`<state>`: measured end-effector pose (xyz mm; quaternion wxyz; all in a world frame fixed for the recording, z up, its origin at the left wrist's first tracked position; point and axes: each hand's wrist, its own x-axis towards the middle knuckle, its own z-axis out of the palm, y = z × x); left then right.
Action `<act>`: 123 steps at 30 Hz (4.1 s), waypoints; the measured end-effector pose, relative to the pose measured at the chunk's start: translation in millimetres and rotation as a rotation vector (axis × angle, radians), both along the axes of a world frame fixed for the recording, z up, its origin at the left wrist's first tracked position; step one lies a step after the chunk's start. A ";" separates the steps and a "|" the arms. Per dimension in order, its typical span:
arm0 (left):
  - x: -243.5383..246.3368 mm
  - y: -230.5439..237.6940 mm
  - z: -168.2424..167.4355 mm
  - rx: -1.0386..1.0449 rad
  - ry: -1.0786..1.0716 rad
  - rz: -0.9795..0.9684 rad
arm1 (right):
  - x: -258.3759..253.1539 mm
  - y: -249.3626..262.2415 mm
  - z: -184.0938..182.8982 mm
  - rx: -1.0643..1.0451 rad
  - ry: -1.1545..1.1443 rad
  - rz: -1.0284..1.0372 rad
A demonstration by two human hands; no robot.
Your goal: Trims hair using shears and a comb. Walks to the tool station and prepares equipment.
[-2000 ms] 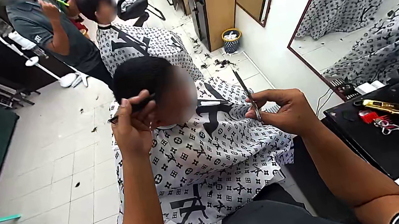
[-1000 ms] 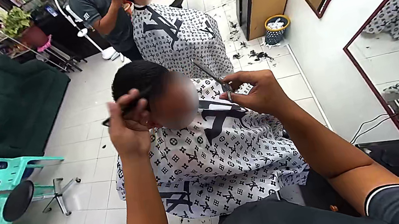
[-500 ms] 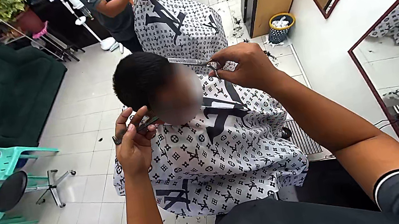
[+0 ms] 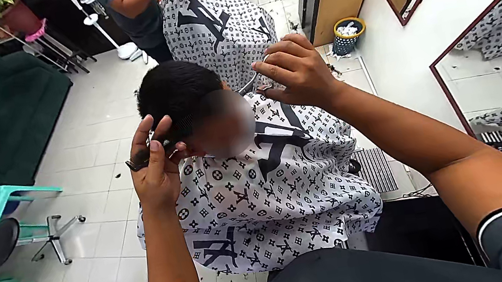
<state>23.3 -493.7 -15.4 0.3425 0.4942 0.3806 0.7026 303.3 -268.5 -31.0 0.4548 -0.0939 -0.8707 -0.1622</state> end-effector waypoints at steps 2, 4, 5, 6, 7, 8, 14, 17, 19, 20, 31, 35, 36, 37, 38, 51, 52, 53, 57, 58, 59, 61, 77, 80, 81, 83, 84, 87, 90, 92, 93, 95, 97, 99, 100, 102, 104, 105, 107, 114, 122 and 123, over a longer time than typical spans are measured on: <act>0.1 0.3 3.1 -0.006 0.031 -0.001 | -3.2 2.6 -2.7 0.008 0.013 0.005; 0.5 -1.0 4.6 -0.006 0.067 -0.021 | -5.8 3.1 -5.3 0.013 0.042 0.036; 1.2 -2.5 5.1 -0.003 0.086 -0.036 | -6.6 3.1 -6.9 0.012 0.059 0.056; 2.5 -3.6 6.1 0.006 0.100 -0.049 | -6.9 3.4 -8.6 0.001 0.074 0.078; 5.1 -4.1 8.1 0.022 0.105 -0.046 | -6.7 4.2 -10.4 -0.019 0.088 0.091; 9.2 -3.4 11.6 0.045 0.094 -0.026 | -5.7 5.6 -12.3 -0.056 0.099 0.094; 50.8 12.4 39.5 -0.142 -0.114 0.302 | -4.1 20.4 -17.5 -0.276 0.198 0.065; 60.1 1.7 24.7 -0.209 0.060 0.306 | -3.1 30.5 -21.5 -0.328 0.208 0.112; 63.1 -7.9 14.5 -0.179 0.095 0.222 | -2.0 39.6 -24.3 -0.358 0.194 0.181; 65.1 -11.1 11.9 -0.182 0.106 0.199 | -1.7 43.9 -25.6 -0.364 0.180 0.217; 74.9 -2.5 43.4 -0.165 0.242 0.266 | -36.5 70.2 -37.7 -0.262 0.046 0.423; 75.5 4.8 47.4 -0.237 0.285 0.276 | -40.5 72.7 -40.9 -0.239 0.083 0.413; 74.4 7.1 49.4 -0.219 0.288 0.278 | -39.6 73.3 -42.2 -0.223 0.096 0.419; 73.3 8.7 51.8 -0.201 0.297 0.279 | -38.2 74.7 -44.3 -0.203 0.120 0.423; 72.1 9.5 54.1 -0.185 0.308 0.279 | -36.5 76.7 -47.2 -0.185 0.147 0.418; 75.6 12.8 65.2 -0.149 0.373 0.231 | -40.9 77.3 -46.2 -0.128 0.236 0.365; 75.7 12.6 65.2 -0.150 0.378 0.230 | -40.4 77.5 -47.1 -0.132 0.241 0.368; 75.5 12.5 65.2 -0.150 0.380 0.229 | -39.6 78.3 -47.6 -0.139 0.233 0.367; 75.0 13.0 65.5 -0.145 0.384 0.227 | -38.6 79.8 -47.2 -0.147 0.183 0.343; 75.1 13.1 65.3 -0.146 0.382 0.228 | -39.3 79.4 -47.4 -0.140 0.192 0.343; 75.4 13.3 65.1 -0.146 0.379 0.229 | -39.8 79.0 -48.0 -0.135 0.205 0.347; 75.6 13.5 64.7 -0.144 0.374 0.230 | -40.0 78.8 -48.9 -0.136 0.224 0.357; 79.8 14.1 65.7 -0.127 0.385 0.238 | -37.0 79.2 -51.4 -0.169 0.221 0.359; 86.9 17.7 66.6 -0.046 0.205 0.286 | -34.6 77.5 -51.6 -0.237 0.241 0.352; 89.8 20.6 67.9 -0.045 0.119 0.345 | -34.2 76.2 -50.7 -0.257 0.256 0.349; 95.7 29.0 69.1 -0.085 -0.068 0.496 | -32.9 72.0 -49.3 -0.277 0.282 0.341; 97.2 31.2 67.1 -0.140 -0.107 0.540 | -31.6 70.1 -48.9 -0.280 0.288 0.336; 100.7 24.4 47.3 -0.283 -0.028 0.528 | -23.7 66.6 -50.3 -0.287 0.289 0.320; 98.3 13.2 35.6 -0.237 0.071 0.432 | -15.1 65.2 -53.3 -0.324 0.288 0.300; 92.0 14.5 42.4 -0.208 0.017 0.418 | -13.4 63.3 -53.4 -0.348 0.288 0.288; 88.9 15.7 47.5 -0.226 -0.015 0.444 | -13.1 61.4 -52.4 -0.354 0.285 0.283; 83.4 14.9 48.1 -0.261 -0.031 0.508 | -13.0 59.4 -50.1 -0.339 0.277 0.273; 80.3 7.2 36.1 -0.238 0.097 0.444 | -12.4 62.2 -50.3 -0.316 0.257 0.253; 84.8 -1.1 24.2 -0.205 0.200 0.311 | -12.1 66.8 -53.6 -0.307 0.250 0.246; 88.8 -2.5 20.8 -0.191 0.221 0.271 | -12.3 68.7 -54.8 -0.310 0.244 0.245; 94.8 -0.6 20.8 -0.198 0.262 0.269 | -14.2 71.4 -55.0 -0.312 0.238 0.262; 95.2 5.4 27.3 -0.209 0.300 0.292 | -18.9 72.7 -53.5 -0.299 0.228 0.325; 93.9 9.6 31.5 -0.196 0.317 0.311 | -22.5 72.7 -51.8 -0.287 0.215 0.373; 91.2 16.0 40.5 -0.137 0.346 0.334 | -31.0 70.7 -47.4 -0.258 0.164 0.440; 93.9 19.4 59.9 -0.275 0.322 0.312 | -44.2 73.6 -44.8 -0.272 0.121 0.417; 75.5 26.2 76.4 -0.152 0.366 0.281 | -36.4 87.9 -52.9 -0.265 0.161 0.316; 75.5 26.1 77.5 -0.153 0.380 0.274 | -37.7 87.2 -51.8 -0.267 0.152 0.307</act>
